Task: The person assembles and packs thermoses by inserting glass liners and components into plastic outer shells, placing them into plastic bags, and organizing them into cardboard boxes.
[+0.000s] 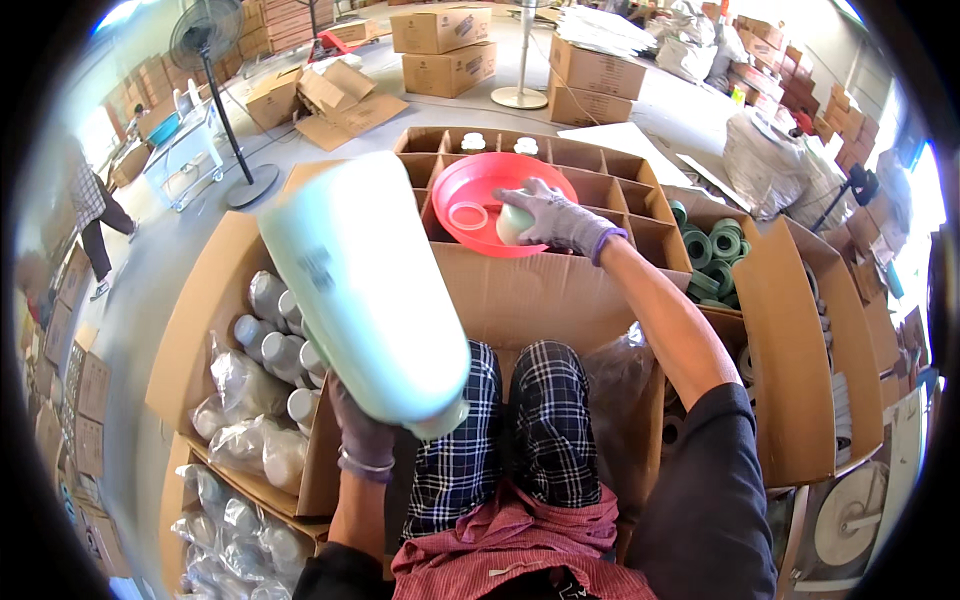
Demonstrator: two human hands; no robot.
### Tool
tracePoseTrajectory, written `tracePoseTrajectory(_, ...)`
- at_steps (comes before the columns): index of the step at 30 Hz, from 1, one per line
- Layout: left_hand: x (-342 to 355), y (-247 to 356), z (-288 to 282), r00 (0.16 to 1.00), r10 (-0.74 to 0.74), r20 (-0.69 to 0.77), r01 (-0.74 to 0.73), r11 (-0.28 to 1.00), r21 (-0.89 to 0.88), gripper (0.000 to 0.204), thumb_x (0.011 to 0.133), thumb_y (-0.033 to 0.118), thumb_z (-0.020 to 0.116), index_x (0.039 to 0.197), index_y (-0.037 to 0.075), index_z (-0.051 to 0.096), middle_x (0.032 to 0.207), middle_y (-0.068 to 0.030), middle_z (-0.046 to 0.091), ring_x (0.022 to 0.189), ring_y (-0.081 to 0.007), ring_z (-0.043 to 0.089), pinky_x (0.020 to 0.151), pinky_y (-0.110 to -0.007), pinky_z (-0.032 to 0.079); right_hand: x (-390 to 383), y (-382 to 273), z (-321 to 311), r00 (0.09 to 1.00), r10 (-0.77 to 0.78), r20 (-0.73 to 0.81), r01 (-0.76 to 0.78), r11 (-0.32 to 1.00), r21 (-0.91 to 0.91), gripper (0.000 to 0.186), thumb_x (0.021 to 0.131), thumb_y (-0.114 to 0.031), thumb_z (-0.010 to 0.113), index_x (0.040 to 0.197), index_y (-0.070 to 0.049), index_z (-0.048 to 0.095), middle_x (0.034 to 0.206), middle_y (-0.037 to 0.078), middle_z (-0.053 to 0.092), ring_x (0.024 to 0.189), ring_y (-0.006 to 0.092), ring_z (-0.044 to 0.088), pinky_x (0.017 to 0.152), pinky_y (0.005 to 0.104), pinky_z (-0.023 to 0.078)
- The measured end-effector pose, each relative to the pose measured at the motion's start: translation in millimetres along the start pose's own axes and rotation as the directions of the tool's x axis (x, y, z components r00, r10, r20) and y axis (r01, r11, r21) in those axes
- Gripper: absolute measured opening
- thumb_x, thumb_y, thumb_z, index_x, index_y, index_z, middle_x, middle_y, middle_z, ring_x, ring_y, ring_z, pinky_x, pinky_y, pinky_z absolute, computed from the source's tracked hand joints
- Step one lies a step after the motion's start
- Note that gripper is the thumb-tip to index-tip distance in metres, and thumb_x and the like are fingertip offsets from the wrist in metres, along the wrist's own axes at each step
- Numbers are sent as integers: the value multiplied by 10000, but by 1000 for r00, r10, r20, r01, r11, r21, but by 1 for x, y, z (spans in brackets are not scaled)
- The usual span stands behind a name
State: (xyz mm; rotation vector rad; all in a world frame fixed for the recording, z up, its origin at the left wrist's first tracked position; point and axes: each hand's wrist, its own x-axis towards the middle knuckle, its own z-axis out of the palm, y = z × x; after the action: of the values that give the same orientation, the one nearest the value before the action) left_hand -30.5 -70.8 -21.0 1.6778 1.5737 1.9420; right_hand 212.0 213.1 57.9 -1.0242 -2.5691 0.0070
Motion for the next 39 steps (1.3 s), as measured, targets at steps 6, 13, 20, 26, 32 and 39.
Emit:
tracePoseTrajectory(6, 25, -14, 19, 999, 14, 41, -12, 999, -53, 368, 911, 226, 628, 1137, -59, 573, 1121, -144, 642, 1011, -242, 627, 918, -369, 472, -67, -98, -57, 774, -165, -612, 238, 970, 39, 673, 656, -212, 853, 1242, -97, 544, 1235, 183, 488, 1108, 412, 529, 911, 464, 508)
tracePoseTrajectory(13, -19, 2, 82, 988, -153, 11, 141, 877, -459, 468, 889, 66, 621, 1296, -66, 429, 1260, -140, 574, 1162, -231, 576, 1028, -363, 434, -154, -162, 20, 719, -196, -667, 228, 973, -41, 725, 740, -480, 795, 1233, -72, 454, 1147, 201, 507, 1006, 357, 593, 807, 487, 528)
tracePoseTrajectory(20, -18, -10, 67, 952, -275, 131, 303, 899, -315, 384, 1004, 258, 411, 1295, 24, 503, 1307, -102, 561, 1189, -247, 560, 1056, -418, 425, -177, -190, 39, 874, 309, 376, -220, -439, 871, 765, 903, -543, 579, 1438, -70, 306, 1278, 141, 557, 1016, 245, 659, 544, 321, 605)
tracePoseTrajectory(26, -55, -76, -21, 753, -569, 330, 553, 276, -786, 453, 960, 277, 512, 1340, 32, 483, 1269, -105, 606, 1122, -249, 613, 997, -402, 479, -110, -152, -14, 964, 73, 254, -242, 633, 736, 334, 850, -234, 697, 1084, 3, 676, 902, 140, 705, 852, 184, 675, 819, 326, 538)
tracePoseTrajectory(32, -49, -53, -53, 552, -755, 354, 788, 333, -519, 503, 960, 469, 577, 1116, -4, 651, 982, -74, 703, 828, -149, 677, 730, -293, 551, 42, -16, 5, 967, 232, 105, -207, 957, -206, 320, 841, -270, 634, 1088, -72, 682, 1158, 205, 634, 1048, 353, 640, 876, 459, 531)
tracePoseTrajectory(39, -61, -66, -67, 450, -813, 368, 892, 387, -235, 422, 981, 408, 554, 980, 9, 690, 858, -39, 698, 742, -103, 648, 647, -251, 503, 54, -1, 15, 898, 434, 76, -440, 875, 201, 358, 749, -270, 662, 963, 16, 687, 847, 190, 711, 770, 327, 688, 730, 412, 556)
